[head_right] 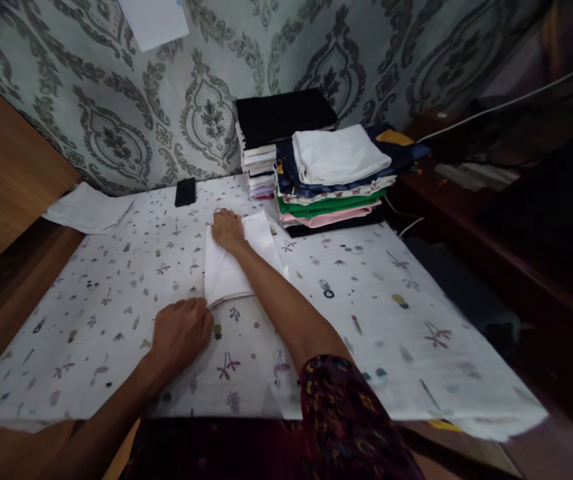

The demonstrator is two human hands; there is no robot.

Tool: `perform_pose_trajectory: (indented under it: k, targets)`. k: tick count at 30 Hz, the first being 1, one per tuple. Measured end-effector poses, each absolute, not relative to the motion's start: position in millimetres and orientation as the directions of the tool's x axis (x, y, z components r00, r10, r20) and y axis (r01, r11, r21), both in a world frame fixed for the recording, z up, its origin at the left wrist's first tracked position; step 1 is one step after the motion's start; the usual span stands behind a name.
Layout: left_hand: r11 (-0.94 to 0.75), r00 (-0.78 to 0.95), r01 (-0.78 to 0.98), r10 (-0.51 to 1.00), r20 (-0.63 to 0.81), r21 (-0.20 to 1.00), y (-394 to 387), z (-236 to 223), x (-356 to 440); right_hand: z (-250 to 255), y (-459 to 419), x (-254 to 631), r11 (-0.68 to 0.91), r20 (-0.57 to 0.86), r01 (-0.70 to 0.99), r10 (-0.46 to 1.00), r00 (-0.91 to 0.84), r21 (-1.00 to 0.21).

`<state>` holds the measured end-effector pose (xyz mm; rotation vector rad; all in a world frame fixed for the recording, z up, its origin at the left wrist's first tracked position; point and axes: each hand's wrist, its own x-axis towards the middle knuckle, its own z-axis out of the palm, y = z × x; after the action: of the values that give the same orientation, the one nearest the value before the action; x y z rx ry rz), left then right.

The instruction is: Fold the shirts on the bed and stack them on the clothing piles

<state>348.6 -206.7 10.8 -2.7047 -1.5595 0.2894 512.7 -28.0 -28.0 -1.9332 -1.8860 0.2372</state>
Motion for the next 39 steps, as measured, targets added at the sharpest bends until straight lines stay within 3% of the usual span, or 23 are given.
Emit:
perform_pose_trajectory:
  k: [8, 11, 15, 20, 24, 27, 32, 35, 39]
  targets:
    - [-0.505, 0.496, 0.855, 0.863, -0.094, -0.12, -199.2, 15.6, 348.5, -24.1, -29.6, 514.1, 0.006, 0.162, 0.901, 0.984, 0.071, -0.434]
    - [-0.537, 0.545, 0.834, 0.838, 0.033, -0.131, -199.3, 22.0, 351.5, -23.8, -30.7, 514.1, 0.005, 0.157, 0.895, 0.985, 0.072, -0.446]
    - [-0.681, 0.701, 0.713, 0.691, 0.175, -0.168, -196.2, 13.8, 357.8, -21.2, -32.6, 514.1, 0.006, 0.162, 0.889, 0.984, 0.077, -0.458]
    - [-0.785, 0.803, 0.596, 0.577, 0.15, -0.169, -190.8, -8.0, 364.0, -14.7, -32.4, 514.4, -0.007, 0.192, 0.88, 0.975, 0.111, -0.475]
    - [-0.798, 0.805, 0.593, 0.588, 0.078, -0.107, -191.3, -8.0, 364.8, -10.8, -30.4, 513.4, -0.022, 0.206, 0.871, 0.969, 0.141, -0.49]
    - [-0.766, 0.767, 0.639, 0.641, 0.028, 0.071, -180.1, 3.7, 359.0, -5.3, -32.8, 515.2, -0.019, 0.177, 0.865, 0.976, 0.124, -0.502]
    - [-0.481, 0.587, 0.59, 0.807, 0.063, 0.648, -102.2, 23.2, 340.3, 6.7, -70.0, 517.8, 0.022, 0.176, 0.858, 0.981, 0.08, -0.514]
    - [-0.269, 0.391, 0.602, 0.92, 0.016, 0.752, -42.2, 23.9, 341.3, 2.8, -118.2, 508.4, 0.188, 0.196, 0.845, 0.975, -0.101, -0.501]
    - [-0.203, 0.446, 0.6, 0.888, -0.112, 0.774, 3.6, 14.4, 360.8, -14.2, -174.4, 491.3, 0.352, 0.204, 0.815, 0.936, -0.288, -0.461]
